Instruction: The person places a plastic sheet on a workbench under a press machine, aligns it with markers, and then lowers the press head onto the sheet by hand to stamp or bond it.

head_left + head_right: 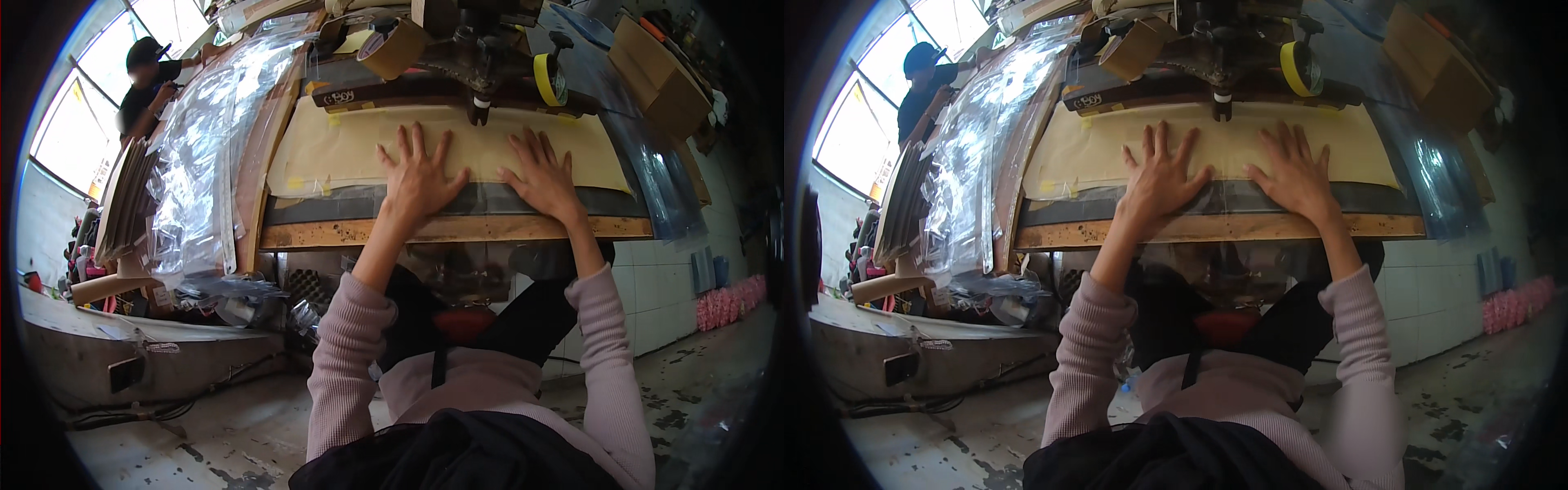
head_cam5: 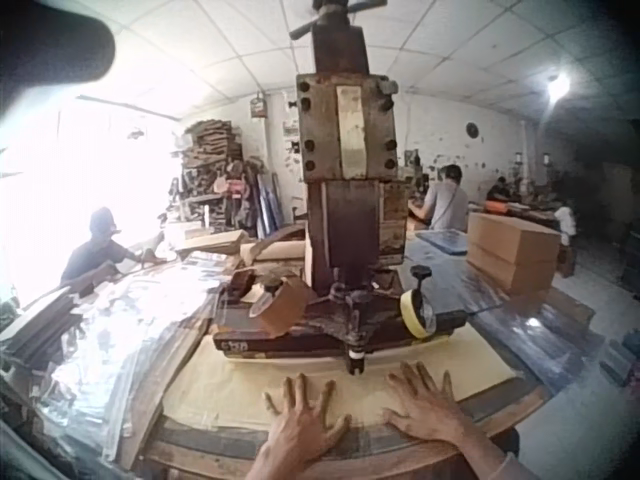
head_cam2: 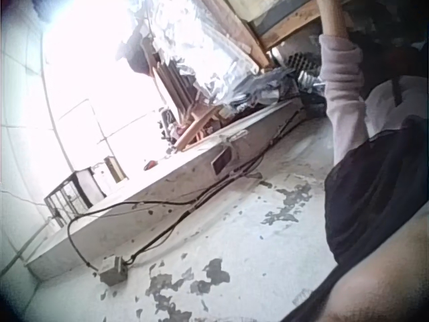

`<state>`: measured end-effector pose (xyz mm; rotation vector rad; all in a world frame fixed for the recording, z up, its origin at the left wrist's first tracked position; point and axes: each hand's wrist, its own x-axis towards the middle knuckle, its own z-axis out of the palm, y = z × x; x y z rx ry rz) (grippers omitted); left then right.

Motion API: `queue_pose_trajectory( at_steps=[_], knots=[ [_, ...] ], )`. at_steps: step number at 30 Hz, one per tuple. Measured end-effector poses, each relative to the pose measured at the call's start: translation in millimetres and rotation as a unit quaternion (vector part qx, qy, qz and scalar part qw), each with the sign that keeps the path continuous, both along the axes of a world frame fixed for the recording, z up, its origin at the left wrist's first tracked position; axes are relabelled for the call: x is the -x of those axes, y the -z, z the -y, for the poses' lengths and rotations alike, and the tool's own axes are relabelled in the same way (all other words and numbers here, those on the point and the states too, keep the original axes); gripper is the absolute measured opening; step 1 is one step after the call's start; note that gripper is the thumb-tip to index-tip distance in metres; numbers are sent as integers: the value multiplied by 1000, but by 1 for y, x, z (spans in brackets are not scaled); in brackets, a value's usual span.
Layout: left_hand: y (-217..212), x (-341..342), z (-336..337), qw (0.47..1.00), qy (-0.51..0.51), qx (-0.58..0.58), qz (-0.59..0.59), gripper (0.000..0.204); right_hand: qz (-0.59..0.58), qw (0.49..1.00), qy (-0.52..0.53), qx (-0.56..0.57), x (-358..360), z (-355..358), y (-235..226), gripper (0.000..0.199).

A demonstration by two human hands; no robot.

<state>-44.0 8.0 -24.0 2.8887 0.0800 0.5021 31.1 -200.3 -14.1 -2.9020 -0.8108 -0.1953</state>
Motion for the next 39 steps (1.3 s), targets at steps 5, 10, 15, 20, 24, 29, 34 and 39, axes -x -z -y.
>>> queue_pose_trajectory(
  at_steps=[5, 10, 15, 20, 24, 29, 34, 39],
  knots=[
    [0, -18, -9, 1000, -11, -9, -15, 70, -16, 1000, 16, 15, -8, -8, -3, 70],
    [6, 36, 6, 999, 16, -10, 30, 66, 37, 999, -2, -33, 43, 15, 8, 69],
    [-5, 42, 11, 999, 7, -22, 28, 64, 56, 997, -2, -45, 44, 14, 5, 69],
    [-5, 44, 11, 1000, 5, -26, 16, 66, 57, 997, -13, -44, 50, 12, 0, 70],
    [-7, 49, 15, 1000, 3, -10, -15, 68, 52, 997, -12, -54, 60, 12, 1, 72],
    [-17, 48, 24, 999, -9, -8, -30, 69, 30, 998, -12, -53, 51, 11, -11, 73],
    [-14, 43, 47, 997, -53, 12, -46, 70, -29, 997, -72, -24, 17, 32, -19, 75],
    [-20, 43, 75, 994, -87, 34, -48, 70, -48, 990, -132, 1, -14, 49, -23, 77]
  ],
)
